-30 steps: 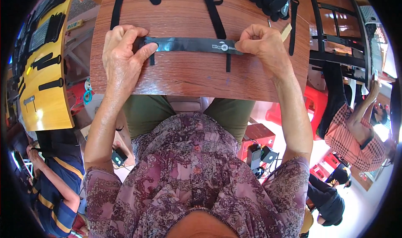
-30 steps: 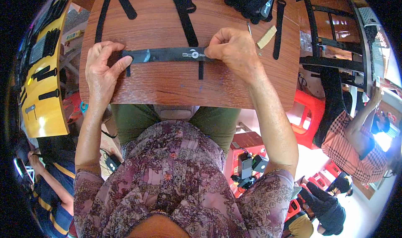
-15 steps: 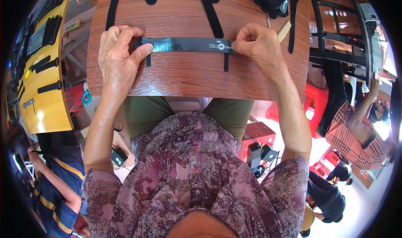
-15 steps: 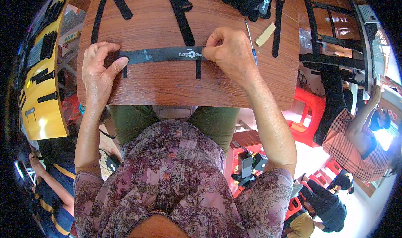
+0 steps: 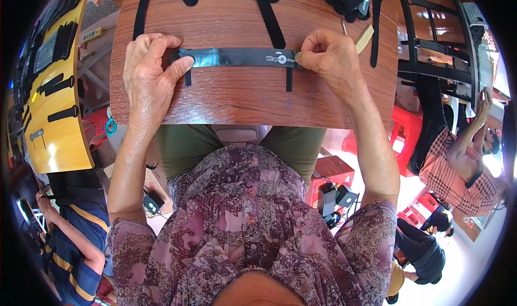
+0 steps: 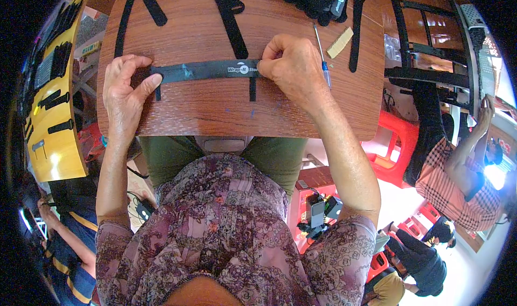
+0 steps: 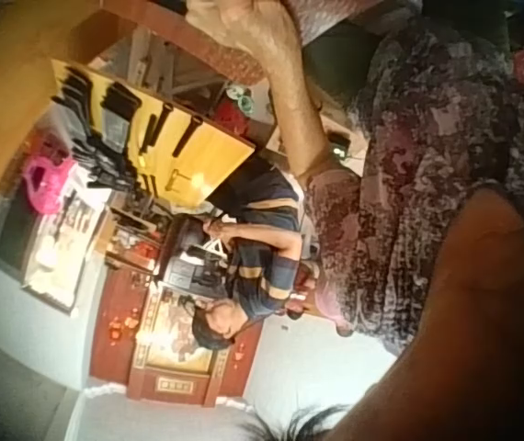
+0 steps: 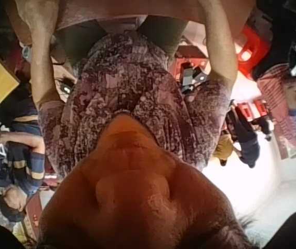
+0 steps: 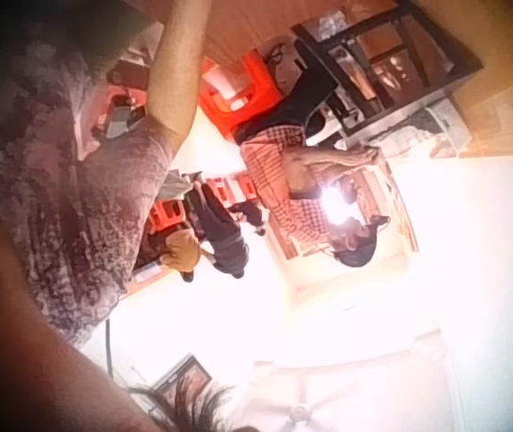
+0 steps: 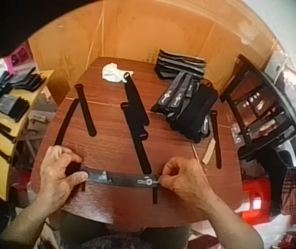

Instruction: Assembling and aligning black garment straps onto a wooden template.

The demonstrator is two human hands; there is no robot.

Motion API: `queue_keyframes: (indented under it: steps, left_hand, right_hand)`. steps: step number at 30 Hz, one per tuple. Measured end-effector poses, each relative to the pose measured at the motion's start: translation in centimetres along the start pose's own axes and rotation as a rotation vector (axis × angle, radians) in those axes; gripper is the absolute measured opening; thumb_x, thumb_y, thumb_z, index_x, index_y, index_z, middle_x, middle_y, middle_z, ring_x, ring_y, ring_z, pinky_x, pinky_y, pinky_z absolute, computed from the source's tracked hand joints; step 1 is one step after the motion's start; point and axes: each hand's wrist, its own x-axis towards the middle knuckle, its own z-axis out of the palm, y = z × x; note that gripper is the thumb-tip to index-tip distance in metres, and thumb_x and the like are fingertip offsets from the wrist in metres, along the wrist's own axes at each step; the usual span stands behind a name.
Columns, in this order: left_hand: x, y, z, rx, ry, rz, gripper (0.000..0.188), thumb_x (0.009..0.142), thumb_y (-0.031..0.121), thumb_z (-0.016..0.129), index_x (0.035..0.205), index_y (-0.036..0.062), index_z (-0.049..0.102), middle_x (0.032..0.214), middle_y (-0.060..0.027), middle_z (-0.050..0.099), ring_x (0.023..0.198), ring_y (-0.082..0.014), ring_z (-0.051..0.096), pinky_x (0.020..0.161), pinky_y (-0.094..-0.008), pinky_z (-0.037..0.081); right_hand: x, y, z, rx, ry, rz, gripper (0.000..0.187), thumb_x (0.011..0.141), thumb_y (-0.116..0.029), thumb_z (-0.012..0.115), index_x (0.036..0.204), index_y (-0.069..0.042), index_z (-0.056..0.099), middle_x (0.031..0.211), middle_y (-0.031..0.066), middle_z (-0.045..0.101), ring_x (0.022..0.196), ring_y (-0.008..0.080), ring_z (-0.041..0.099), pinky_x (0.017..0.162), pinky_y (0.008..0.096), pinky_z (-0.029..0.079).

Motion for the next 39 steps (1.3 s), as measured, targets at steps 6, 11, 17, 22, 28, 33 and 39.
queue_keyframes:
  steps: [6,11,17,22,28,33,39]
  left_hand:
    - [-0.1,0.2,0.0,0.038,-0.002,0.042,0.035,0.065,0.018,0.076,0.095,0.0048,0.063,0.093,-0.0076,0.056,0.09,-0.0247,0.051,0.077,-0.0344,0.043]
    - [0.0,0.1,-0.2,0.048,-0.011,0.048,0.034,0.066,0.018,0.075,0.095,0.0045,0.063,0.095,-0.0081,0.057,0.091,-0.0257,0.052,0.078,-0.0351,0.044]
    - [0.1,-0.1,-0.3,0.029,-0.011,0.032,0.034,0.065,0.014,0.075,0.094,0.0041,0.063,0.094,-0.0075,0.057,0.09,-0.0256,0.052,0.077,-0.0351,0.044]
    - [0.1,-0.2,-0.8,0.018,-0.015,0.037,0.03,0.066,0.005,0.071,0.095,0.0036,0.063,0.093,-0.0078,0.058,0.09,-0.0256,0.053,0.077,-0.0346,0.044]
    - [-0.4,0.0,-1.9,-0.088,0.013,0.068,0.026,0.075,0.0,0.062,0.101,-0.0003,0.061,0.101,-0.0139,0.061,0.091,-0.0298,0.058,0.078,-0.0365,0.046]
    - [-1.6,2.1,-2.2,0.172,-0.139,0.294,0.06,0.074,0.031,0.067,0.124,0.0004,0.052,0.132,-0.0189,0.047,0.126,-0.0326,0.042,0.096,-0.0486,0.037]
    - [-2.1,2.0,-0.5,0.215,-0.329,0.292,0.077,0.069,0.037,0.067,0.13,-0.0011,0.043,0.139,-0.0191,0.038,0.132,-0.0318,0.033,0.104,-0.047,0.028]
  right_hand:
    - [0.2,0.2,-0.3,0.113,-0.028,0.037,0.011,0.062,-0.008,0.068,0.066,0.0,0.062,0.057,0.0084,0.057,0.055,0.014,0.053,0.051,0.0295,0.042]
    - [0.1,0.2,0.0,0.043,-0.016,0.019,0.01,0.063,-0.007,0.068,0.067,0.0,0.062,0.057,0.0082,0.057,0.055,0.0142,0.053,0.051,0.0299,0.042]
    - [-0.3,-0.4,0.1,-0.031,-0.006,-0.014,0.013,0.065,-0.011,0.068,0.066,0.0,0.061,0.06,0.0117,0.06,0.055,0.0205,0.057,0.055,0.0344,0.045]
    - [-1.5,-1.1,-0.2,-0.199,0.112,0.071,0.022,0.068,-0.018,0.072,0.069,0.0,0.06,0.06,0.013,0.059,0.056,0.023,0.058,0.056,0.0342,0.045]
    - [-3.2,-0.5,-0.4,0.005,0.21,0.047,0.02,0.075,-0.018,0.07,0.08,0.001,0.064,0.07,0.0135,0.062,0.066,0.0231,0.059,0.06,0.0334,0.044]
    - [-4.9,-3.0,2.4,-0.483,0.341,-0.606,0.049,0.073,-0.025,0.07,0.113,0.001,0.057,0.113,0.0177,0.059,0.105,0.0321,0.054,0.087,0.0418,0.04]
    - [-5.8,-3.8,8.7,-0.474,0.056,-0.631,0.076,0.076,-0.045,0.055,0.13,0.007,0.038,0.14,0.0234,0.033,0.132,0.0373,0.028,0.107,0.0479,0.022]
